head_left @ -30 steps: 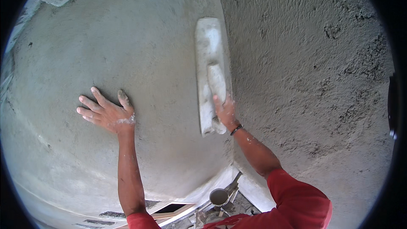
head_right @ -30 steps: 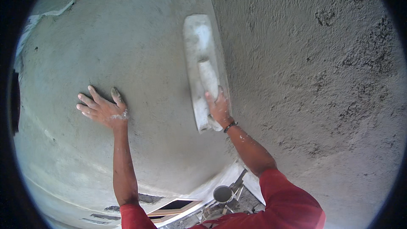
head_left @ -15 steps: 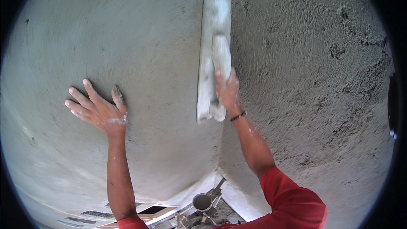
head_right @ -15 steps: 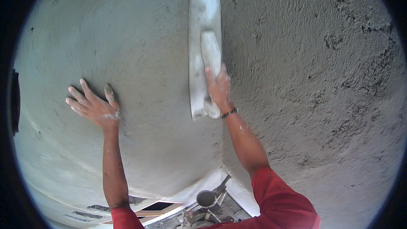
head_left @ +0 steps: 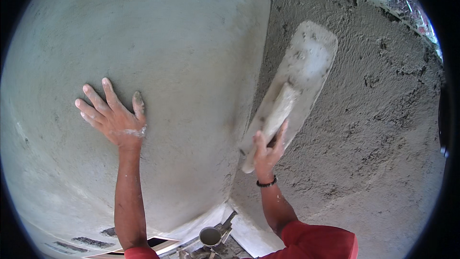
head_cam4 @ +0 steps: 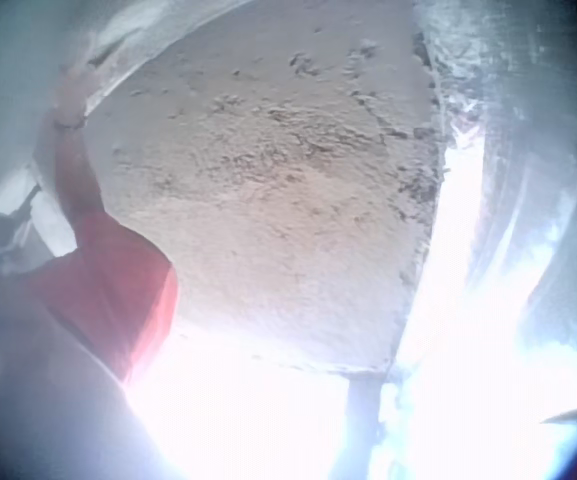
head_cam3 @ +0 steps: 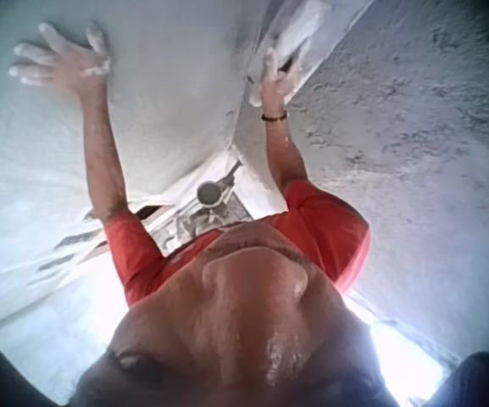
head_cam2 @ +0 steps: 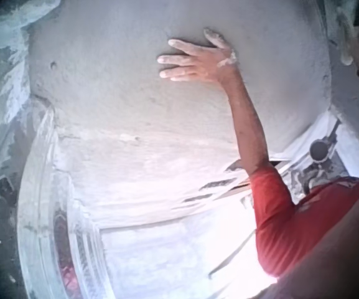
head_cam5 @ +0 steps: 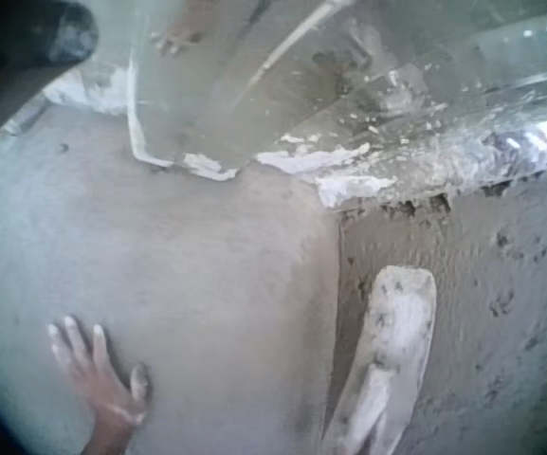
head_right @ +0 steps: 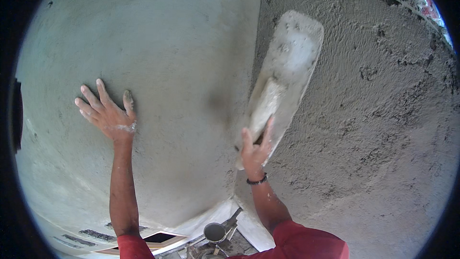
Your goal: The person applies plaster to a wall using a long wooden board to level the surface and then smooths it with a large plastic float.
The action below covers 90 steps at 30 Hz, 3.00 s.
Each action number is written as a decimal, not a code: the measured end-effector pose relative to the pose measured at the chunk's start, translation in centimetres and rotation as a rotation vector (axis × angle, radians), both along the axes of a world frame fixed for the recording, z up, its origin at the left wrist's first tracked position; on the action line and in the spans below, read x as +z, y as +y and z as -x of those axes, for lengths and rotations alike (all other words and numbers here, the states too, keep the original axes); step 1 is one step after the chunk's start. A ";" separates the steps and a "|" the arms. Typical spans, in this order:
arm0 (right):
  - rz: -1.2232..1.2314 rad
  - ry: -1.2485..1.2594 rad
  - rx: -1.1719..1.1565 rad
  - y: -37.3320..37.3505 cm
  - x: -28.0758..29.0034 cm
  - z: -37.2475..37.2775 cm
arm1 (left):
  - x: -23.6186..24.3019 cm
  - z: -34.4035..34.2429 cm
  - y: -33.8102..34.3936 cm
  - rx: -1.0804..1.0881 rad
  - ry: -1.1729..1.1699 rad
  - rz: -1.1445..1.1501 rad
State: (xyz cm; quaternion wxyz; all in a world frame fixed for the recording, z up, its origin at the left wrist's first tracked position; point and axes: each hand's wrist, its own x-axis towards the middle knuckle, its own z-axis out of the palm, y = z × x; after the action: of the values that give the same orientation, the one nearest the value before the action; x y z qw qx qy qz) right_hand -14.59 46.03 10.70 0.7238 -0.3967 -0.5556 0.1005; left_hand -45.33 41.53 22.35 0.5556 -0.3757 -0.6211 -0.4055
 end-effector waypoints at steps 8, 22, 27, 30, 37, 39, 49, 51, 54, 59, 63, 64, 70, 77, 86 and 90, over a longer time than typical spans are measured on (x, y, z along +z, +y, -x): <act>-0.083 -0.241 -0.191 5.4 6.0 -1.3 | 0.2 -0.1 -0.4 -0.027 -0.032 0.017; -0.227 -0.247 -0.219 10.2 11.9 0.2 | 0.3 0.0 0.0 0.000 -0.022 -0.029; -0.239 -0.233 -0.253 10.7 12.4 0.1 | 0.2 -0.2 0.0 -0.022 -0.027 -0.010; -0.246 -0.235 -0.258 10.2 12.4 -0.3 | 0.2 0.0 -0.2 -0.015 -0.017 0.004; -0.242 -0.119 -0.229 6.4 12.8 -2.9 | 0.4 -0.4 -0.6 -0.021 0.001 -0.025; -0.249 -0.104 -0.221 5.2 12.7 -3.8 | 0.4 -0.3 -0.8 -0.016 0.003 -0.030; -0.250 -0.069 -0.236 1.4 11.4 -10.0 | 0.5 -0.4 -0.6 -0.027 0.046 -0.134; -0.192 0.005 -0.172 -0.2 11.5 -10.3 | 0.5 -0.4 -0.7 -0.034 0.046 -0.134; -0.104 0.095 -0.098 -3.4 12.4 -10.6 | 0.4 -0.3 -0.8 -0.034 0.041 -0.128; -0.112 0.131 -0.120 -6.2 12.4 -12.5 | 0.4 -0.2 -0.8 -0.039 0.035 -0.123; -0.116 0.138 -0.159 -8.4 12.6 -13.8 | 0.3 0.0 -1.1 -0.040 0.032 -0.117; -0.119 0.133 -0.177 -8.8 12.5 -14.3 | 0.3 0.0 -1.2 -0.042 0.034 -0.120; -0.146 0.127 -0.249 -11.7 12.2 -16.4 | 0.5 -0.1 -1.3 -0.043 0.060 -0.135; -0.196 0.139 -0.342 -14.1 11.5 -19.0 | 0.4 -0.4 -0.6 -0.057 0.084 -0.163; -0.216 0.133 -0.478 -19.4 8.8 -24.0 | 0.7 -0.5 -0.7 -0.043 0.087 -0.166; 0.126 -0.075 -0.512 -22.8 6.7 -26.0 | 0.6 -0.3 -0.5 -0.035 0.083 -0.169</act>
State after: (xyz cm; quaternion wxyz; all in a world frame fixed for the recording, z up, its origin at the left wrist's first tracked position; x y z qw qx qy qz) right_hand 11.38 23.22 17.37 0.6784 -0.5719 -0.4563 -0.0662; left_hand -45.04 41.03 22.99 0.6032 -0.3547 -0.5546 -0.4502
